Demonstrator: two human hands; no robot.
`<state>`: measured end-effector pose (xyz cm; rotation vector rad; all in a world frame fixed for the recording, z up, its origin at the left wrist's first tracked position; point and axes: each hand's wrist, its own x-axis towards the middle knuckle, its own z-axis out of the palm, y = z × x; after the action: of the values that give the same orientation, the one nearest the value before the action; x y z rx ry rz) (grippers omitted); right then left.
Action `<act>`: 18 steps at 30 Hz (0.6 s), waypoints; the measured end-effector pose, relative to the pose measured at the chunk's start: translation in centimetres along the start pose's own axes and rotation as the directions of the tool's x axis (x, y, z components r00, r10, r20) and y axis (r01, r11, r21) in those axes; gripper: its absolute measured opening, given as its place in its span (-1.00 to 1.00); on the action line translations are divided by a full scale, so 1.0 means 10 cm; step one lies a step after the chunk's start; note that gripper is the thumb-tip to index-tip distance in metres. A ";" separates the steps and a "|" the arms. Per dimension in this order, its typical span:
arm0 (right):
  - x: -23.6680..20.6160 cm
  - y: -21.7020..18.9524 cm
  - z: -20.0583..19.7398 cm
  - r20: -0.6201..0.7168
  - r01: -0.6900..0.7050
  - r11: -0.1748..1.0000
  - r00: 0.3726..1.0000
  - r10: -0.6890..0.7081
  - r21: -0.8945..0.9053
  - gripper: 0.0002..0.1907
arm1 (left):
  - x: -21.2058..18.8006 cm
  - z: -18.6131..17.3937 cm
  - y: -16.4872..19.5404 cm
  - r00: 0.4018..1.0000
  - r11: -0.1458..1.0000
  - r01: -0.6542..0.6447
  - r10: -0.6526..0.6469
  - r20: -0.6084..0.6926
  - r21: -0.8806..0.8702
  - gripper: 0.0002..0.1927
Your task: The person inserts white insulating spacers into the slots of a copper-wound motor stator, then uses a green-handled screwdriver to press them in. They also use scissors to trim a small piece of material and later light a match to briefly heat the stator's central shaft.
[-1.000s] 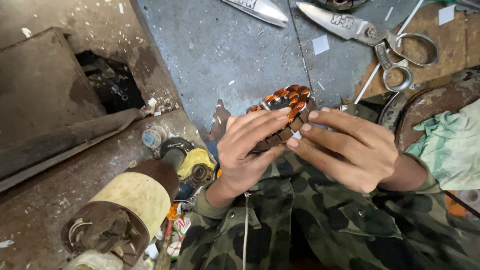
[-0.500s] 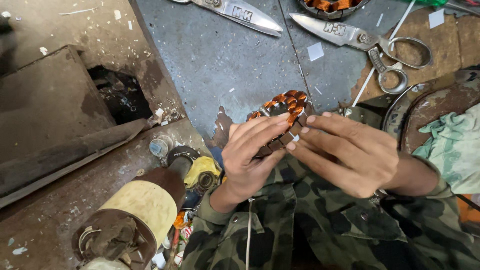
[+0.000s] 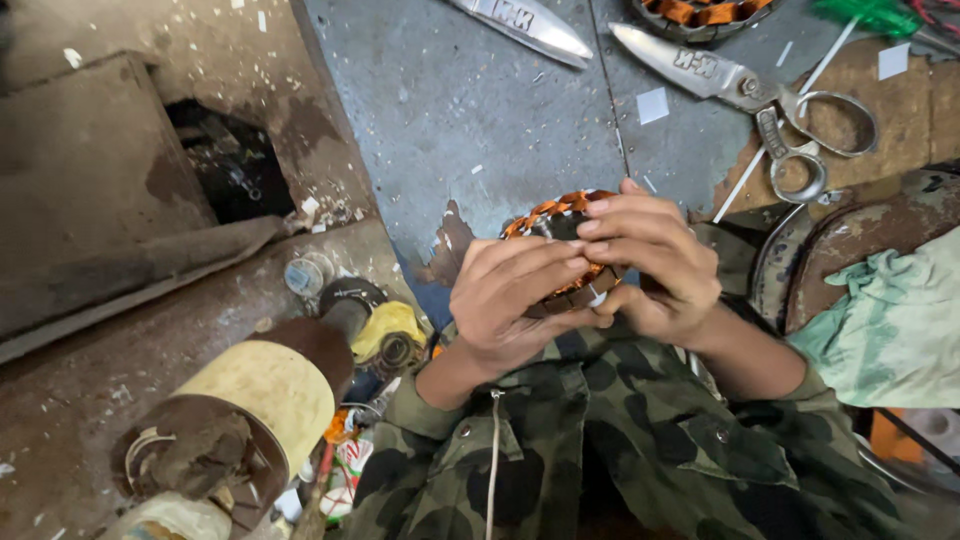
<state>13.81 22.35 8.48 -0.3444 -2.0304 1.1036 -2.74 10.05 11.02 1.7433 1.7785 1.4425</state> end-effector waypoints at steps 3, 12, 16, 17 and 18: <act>-0.08 0.01 0.04 -0.046 0.005 1.000 0.999 -0.006 -0.008 -0.52 | -0.06 0.01 -0.01 1.000 1.000 -0.011 0.011 0.013 0.020 -0.43; -0.05 -0.05 0.05 -0.041 -0.003 1.000 0.999 0.003 -0.003 -0.62 | -0.05 -0.02 0.01 1.000 1.000 -0.021 0.021 0.017 0.003 -0.43; -0.04 -0.09 0.05 -0.026 -0.032 0.999 0.999 0.032 0.009 -0.62 | -0.04 -0.04 0.02 1.000 1.000 -0.025 0.025 0.008 0.007 -0.43; -0.03 -0.10 0.06 -0.032 -0.031 0.999 0.999 0.031 0.012 -0.62 | -0.04 -0.04 0.02 1.000 1.000 -0.029 0.029 0.007 0.008 -0.43; -0.03 -0.10 0.06 -0.039 -0.029 0.999 0.999 0.030 0.014 -0.63 | -0.04 -0.03 0.01 0.999 0.999 -0.034 0.034 0.005 0.008 -0.43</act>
<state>13.68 21.24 8.99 -0.3877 -1.9884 1.1192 -2.82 9.50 11.10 1.7880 1.7629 1.4445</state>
